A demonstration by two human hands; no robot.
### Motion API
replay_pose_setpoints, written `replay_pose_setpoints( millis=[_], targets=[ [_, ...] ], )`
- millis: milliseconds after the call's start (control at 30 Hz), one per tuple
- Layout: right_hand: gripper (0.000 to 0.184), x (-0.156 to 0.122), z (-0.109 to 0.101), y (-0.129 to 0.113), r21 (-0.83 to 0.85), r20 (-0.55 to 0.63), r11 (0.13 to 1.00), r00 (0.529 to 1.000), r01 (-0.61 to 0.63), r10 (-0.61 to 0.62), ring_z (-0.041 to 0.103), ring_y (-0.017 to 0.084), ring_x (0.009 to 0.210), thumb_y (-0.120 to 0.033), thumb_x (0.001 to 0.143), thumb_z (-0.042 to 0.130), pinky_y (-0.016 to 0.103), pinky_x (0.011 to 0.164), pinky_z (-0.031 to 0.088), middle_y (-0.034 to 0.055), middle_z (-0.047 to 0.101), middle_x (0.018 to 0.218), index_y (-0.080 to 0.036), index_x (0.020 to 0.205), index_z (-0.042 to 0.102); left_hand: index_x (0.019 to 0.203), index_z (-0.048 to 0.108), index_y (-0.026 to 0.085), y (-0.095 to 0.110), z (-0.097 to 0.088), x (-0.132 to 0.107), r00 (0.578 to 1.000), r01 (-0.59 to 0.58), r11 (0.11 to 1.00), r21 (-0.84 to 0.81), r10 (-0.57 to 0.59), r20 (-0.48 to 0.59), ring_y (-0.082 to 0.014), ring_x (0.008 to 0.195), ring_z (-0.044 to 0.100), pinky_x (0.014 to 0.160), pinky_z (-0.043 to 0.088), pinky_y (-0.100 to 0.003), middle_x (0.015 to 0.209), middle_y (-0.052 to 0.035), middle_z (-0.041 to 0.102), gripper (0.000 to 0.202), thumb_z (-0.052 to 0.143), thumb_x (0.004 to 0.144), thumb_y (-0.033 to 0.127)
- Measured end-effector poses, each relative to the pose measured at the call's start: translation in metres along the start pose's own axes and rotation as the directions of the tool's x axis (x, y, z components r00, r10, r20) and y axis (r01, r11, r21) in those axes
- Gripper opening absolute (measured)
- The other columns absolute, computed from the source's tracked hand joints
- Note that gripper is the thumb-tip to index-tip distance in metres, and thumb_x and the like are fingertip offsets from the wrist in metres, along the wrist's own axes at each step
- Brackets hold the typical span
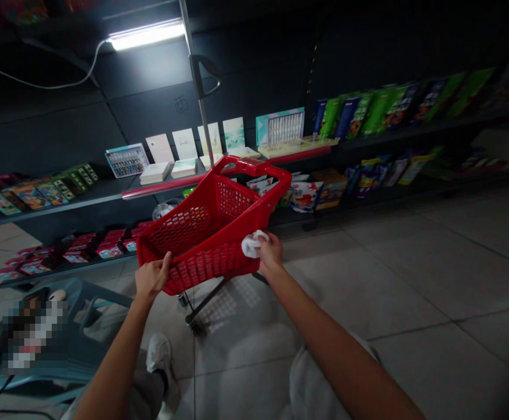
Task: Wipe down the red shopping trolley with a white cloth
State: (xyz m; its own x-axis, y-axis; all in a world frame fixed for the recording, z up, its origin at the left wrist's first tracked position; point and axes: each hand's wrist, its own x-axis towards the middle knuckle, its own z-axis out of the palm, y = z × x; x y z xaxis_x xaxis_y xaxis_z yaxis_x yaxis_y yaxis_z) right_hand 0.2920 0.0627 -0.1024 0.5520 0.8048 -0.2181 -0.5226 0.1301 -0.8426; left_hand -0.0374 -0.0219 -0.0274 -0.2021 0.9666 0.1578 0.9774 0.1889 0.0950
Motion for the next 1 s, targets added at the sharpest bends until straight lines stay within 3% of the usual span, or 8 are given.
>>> replay_pose_setpoints(
  millis=[67, 133, 233, 300, 500, 700, 800, 1000],
  targets=[
    [0.047, -0.001, 0.003, -0.015, -0.109, -0.003, 0.980, 0.986, 0.166, -0.167, 0.071, 0.023, 0.093, -0.027, 0.070, 0.066, 0.041, 0.087, 0.060, 0.0098, 0.072, 0.109, -0.016, 0.116, 0.063, 0.077, 0.078, 0.023, 0.004, -0.002, 0.000, 1.000, 0.006, 1.000, 0.007, -0.006, 0.004, -0.0298, 0.085, 0.071, 0.066, 0.038, -0.032, 0.079, -0.0137, 0.076, 0.081, 0.017, 0.098, 0.071],
    [0.044, -0.007, 0.008, -0.033, -0.233, 0.028, 0.880, 0.907, 0.414, -0.419, 0.067, 0.025, 0.111, -0.028, 0.077, 0.062, 0.046, 0.102, 0.054, 0.0145, 0.068, 0.123, -0.014, 0.118, 0.063, 0.080, 0.079, 0.023, 0.006, -0.002, -0.001, 1.000, -0.006, 1.000, 0.015, 0.006, -0.003, -0.0294, 0.085, 0.072, 0.066, 0.039, -0.032, 0.080, -0.0139, 0.076, 0.080, 0.017, 0.099, 0.070],
    [0.043, -0.019, 0.016, -0.066, -0.298, 0.155, 0.596, 0.654, 0.746, -0.741, 0.051, 0.026, 0.138, -0.024, 0.086, 0.056, 0.051, 0.120, 0.037, 0.0161, 0.057, 0.143, -0.016, 0.129, 0.059, 0.080, 0.079, 0.022, 0.007, 0.000, -0.001, 1.000, -0.027, 0.999, 0.030, 0.027, -0.010, -0.0277, 0.086, 0.072, 0.066, 0.039, -0.030, 0.081, -0.0134, 0.077, 0.078, 0.019, 0.100, 0.066],
    [0.045, -0.024, 0.021, -0.083, -0.278, 0.272, 0.440, 0.509, 0.854, -0.816, 0.042, 0.025, 0.147, -0.019, 0.090, 0.052, 0.051, 0.125, 0.030, 0.0149, 0.049, 0.154, -0.018, 0.135, 0.057, 0.079, 0.079, 0.022, 0.005, 0.003, -0.001, 0.999, -0.027, 0.999, 0.035, 0.028, -0.016, -0.0272, 0.087, 0.072, 0.066, 0.038, -0.029, 0.082, -0.0130, 0.077, 0.075, 0.021, 0.101, 0.065],
    [0.051, -0.051, 0.033, -0.073, -0.119, 0.761, 0.228, 0.237, 0.966, -0.604, 0.035, 0.020, 0.153, -0.004, 0.091, 0.043, 0.046, 0.129, 0.028, 0.0070, 0.045, 0.160, -0.022, 0.135, 0.061, 0.077, 0.077, 0.021, 0.004, 0.011, -0.002, 0.995, 0.009, 0.999, 0.053, -0.004, -0.103, -0.0258, 0.083, 0.071, 0.063, 0.034, -0.029, 0.079, -0.0129, 0.075, 0.069, 0.026, 0.103, 0.060],
    [0.053, -0.089, 0.041, -0.041, 0.064, 0.930, 0.198, 0.014, 0.978, -0.367, 0.037, 0.019, 0.151, 0.001, 0.089, 0.045, 0.041, 0.127, 0.032, 0.0067, 0.049, 0.157, -0.021, 0.133, 0.064, 0.104, 0.071, 0.022, 0.032, 0.012, -0.016, 0.925, -0.138, 0.990, -0.034, 0.117, -0.362, -0.0190, 0.092, 0.067, 0.068, 0.035, -0.026, 0.101, -0.0083, 0.076, 0.045, 0.030, 0.106, 0.043],
    [0.054, -0.087, 0.039, -0.049, 0.055, 0.938, 0.192, 0.015, 0.980, -0.345, 0.041, 0.019, 0.149, 0.002, 0.087, 0.045, 0.041, 0.127, 0.034, 0.0070, 0.051, 0.156, -0.022, 0.131, 0.065, 0.096, 0.069, 0.022, 0.043, 0.013, -0.017, 0.928, -0.217, 0.975, -0.048, 0.191, -0.320, -0.0172, 0.083, 0.065, 0.064, 0.030, -0.027, 0.091, -0.0060, 0.074, 0.045, 0.032, 0.106, 0.045],
    [0.054, -0.037, 0.021, -0.086, -0.171, 0.778, 0.164, 0.236, 0.971, -0.583, 0.039, 0.020, 0.150, 0.001, 0.084, 0.043, 0.043, 0.126, 0.032, 0.0081, 0.046, 0.159, -0.022, 0.129, 0.063, 0.074, 0.063, 0.020, 0.041, 0.020, -0.006, 0.942, -0.091, 0.995, -0.034, 0.075, -0.327, -0.0157, 0.066, 0.057, 0.060, 0.016, -0.031, 0.073, -0.0054, 0.068, 0.052, 0.032, 0.106, 0.047]
  ],
)
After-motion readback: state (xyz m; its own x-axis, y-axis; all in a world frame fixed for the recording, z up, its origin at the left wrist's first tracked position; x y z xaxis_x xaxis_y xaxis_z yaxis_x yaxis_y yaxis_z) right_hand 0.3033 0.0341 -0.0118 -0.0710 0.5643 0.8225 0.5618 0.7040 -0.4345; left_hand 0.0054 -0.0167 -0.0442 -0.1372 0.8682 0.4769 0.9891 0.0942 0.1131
